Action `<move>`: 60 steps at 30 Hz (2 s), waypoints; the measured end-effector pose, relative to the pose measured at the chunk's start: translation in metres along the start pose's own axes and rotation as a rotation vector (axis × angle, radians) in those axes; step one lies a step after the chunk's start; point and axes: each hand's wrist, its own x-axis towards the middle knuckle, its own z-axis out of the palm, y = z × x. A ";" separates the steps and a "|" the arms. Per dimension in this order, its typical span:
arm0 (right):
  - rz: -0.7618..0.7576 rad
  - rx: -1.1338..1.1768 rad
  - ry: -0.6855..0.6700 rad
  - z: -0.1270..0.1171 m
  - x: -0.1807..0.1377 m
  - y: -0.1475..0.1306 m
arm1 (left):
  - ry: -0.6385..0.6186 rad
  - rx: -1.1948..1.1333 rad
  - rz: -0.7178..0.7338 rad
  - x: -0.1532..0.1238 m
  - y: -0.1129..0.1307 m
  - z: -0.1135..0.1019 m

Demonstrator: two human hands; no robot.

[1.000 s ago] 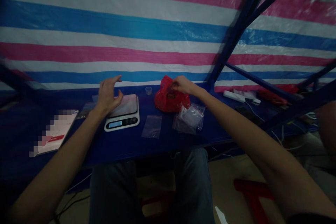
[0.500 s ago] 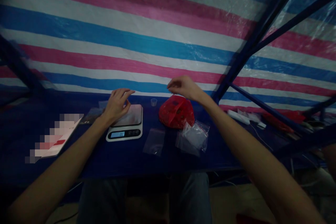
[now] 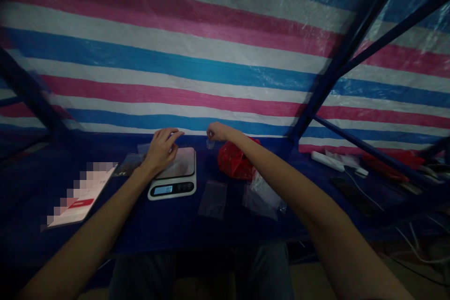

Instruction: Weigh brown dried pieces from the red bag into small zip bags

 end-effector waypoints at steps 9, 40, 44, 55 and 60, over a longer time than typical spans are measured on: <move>0.008 -0.006 -0.016 0.001 0.015 0.004 | 0.001 -0.020 -0.018 0.001 0.000 -0.001; 0.297 -0.158 -0.006 0.034 -0.022 0.022 | 0.041 0.016 0.051 0.002 -0.002 0.005; 0.281 -0.152 -0.001 0.039 -0.028 0.017 | 0.041 0.035 0.049 0.002 -0.003 0.004; 0.191 -0.005 0.018 0.039 -0.017 0.017 | 0.034 0.014 0.037 0.002 -0.002 0.004; 0.153 0.034 0.044 0.049 -0.019 0.014 | 0.026 -0.007 0.025 0.002 -0.002 0.003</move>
